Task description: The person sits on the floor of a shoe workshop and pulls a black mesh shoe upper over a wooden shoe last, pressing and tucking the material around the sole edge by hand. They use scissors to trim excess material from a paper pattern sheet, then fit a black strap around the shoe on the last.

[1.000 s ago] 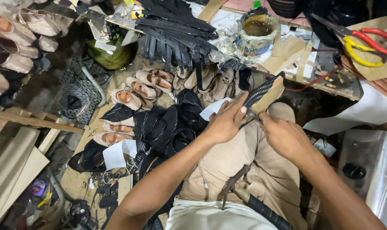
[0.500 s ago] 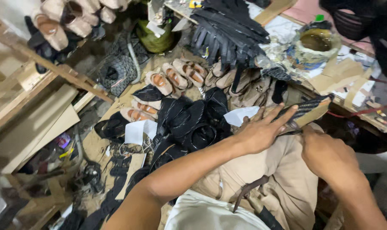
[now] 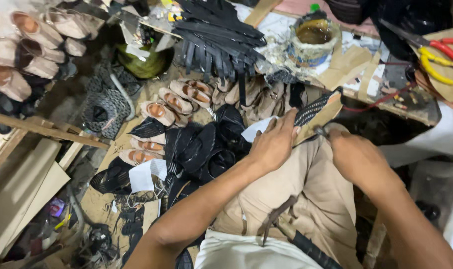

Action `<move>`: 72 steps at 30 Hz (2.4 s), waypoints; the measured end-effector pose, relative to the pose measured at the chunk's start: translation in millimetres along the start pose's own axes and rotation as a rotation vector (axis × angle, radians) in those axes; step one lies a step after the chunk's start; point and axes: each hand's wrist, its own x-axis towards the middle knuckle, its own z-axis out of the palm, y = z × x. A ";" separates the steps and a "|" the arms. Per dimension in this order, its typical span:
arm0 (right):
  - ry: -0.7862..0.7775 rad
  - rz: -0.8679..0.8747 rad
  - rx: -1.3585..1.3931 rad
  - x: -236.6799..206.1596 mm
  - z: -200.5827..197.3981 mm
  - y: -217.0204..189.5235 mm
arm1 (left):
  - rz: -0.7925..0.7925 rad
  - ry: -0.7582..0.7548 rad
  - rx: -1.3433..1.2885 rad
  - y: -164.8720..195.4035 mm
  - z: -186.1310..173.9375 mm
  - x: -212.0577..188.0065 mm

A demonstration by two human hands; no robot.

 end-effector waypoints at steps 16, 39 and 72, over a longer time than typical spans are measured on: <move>-0.120 0.044 0.054 21.4 -19.2 -1.0 | 0.051 -0.017 0.176 2.7 13.2 16.0; -0.251 0.117 0.225 22.4 -5.9 17.0 | 0.379 0.150 0.106 -8.1 25.3 30.2; -0.047 -0.084 0.713 -136.3 84.8 -68.0 | -0.193 -0.177 -0.884 -67.9 -27.4 17.4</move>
